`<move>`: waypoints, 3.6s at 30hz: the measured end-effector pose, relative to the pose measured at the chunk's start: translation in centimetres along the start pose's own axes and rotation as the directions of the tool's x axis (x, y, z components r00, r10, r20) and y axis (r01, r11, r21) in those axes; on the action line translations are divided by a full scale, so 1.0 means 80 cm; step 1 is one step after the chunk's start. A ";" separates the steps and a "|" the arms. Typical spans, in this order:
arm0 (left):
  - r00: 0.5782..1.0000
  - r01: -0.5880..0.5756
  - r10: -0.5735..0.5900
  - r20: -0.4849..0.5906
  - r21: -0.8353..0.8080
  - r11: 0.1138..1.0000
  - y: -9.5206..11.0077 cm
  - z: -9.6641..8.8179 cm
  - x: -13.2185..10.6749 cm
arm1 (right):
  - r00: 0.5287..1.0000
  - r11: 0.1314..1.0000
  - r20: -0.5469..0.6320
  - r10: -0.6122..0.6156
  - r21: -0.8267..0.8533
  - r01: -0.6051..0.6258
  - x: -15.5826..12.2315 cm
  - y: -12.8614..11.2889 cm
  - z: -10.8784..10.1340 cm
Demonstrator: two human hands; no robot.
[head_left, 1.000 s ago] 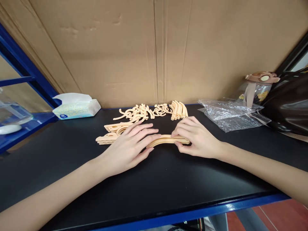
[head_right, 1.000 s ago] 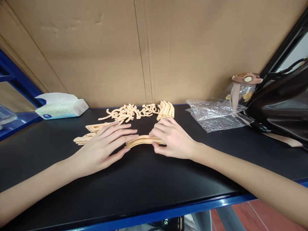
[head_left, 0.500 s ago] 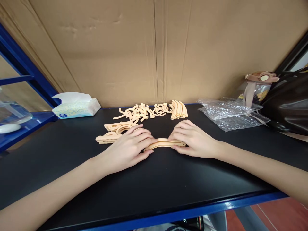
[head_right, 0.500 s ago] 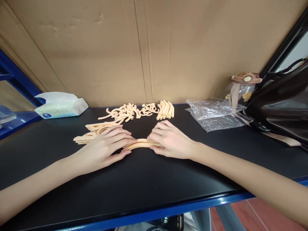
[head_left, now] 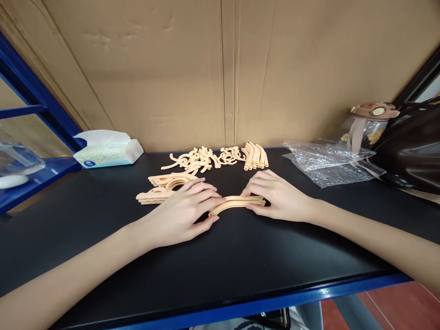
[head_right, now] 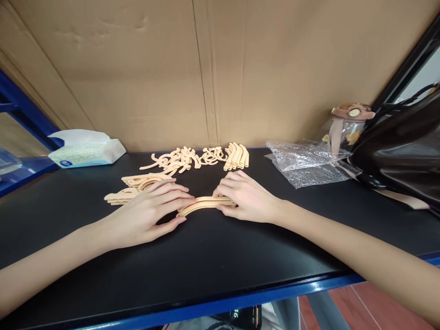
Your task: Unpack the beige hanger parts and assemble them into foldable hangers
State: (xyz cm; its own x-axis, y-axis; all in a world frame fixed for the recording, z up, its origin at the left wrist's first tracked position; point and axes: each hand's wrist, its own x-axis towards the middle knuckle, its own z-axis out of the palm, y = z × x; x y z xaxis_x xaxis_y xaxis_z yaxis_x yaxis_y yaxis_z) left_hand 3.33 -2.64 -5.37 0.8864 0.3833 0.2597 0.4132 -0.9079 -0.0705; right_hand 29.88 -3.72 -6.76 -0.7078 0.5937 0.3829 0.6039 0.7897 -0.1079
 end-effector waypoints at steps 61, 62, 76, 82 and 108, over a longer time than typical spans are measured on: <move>0.810 0.569 -0.530 0.251 -0.121 0.813 -0.160 -0.022 0.034 | 0.997 0.998 0.067 0.042 0.046 -0.045 -0.001 0.008 -0.004; 0.810 0.569 -0.532 0.245 -0.115 0.814 -0.161 -0.022 0.034 | 0.997 0.998 0.067 0.043 0.046 -0.046 0.000 0.008 -0.004; 0.801 0.583 -0.531 0.274 -0.160 0.797 -0.170 -0.015 0.026 | 0.996 0.996 0.069 0.049 0.066 -0.053 -0.001 0.007 -0.003; 0.804 0.573 -0.519 0.289 -0.145 0.807 -0.166 -0.014 0.026 | 0.997 0.998 0.065 0.040 0.054 -0.043 -0.002 0.008 -0.004; 0.935 0.353 -0.351 0.045 -0.203 0.913 -0.012 -0.037 0.054 | 0.949 0.945 -0.145 0.281 0.216 -0.247 -0.003 -0.001 -0.005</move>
State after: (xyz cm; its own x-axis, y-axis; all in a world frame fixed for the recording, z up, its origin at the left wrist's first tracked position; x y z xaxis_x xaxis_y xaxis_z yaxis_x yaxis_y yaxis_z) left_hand 6.18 -0.64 -1.30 0.6932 0.6850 0.2242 0.6477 -0.7285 0.2231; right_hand 30.13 -3.95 -6.47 -0.4486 0.7626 0.4660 0.6658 0.6330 -0.3949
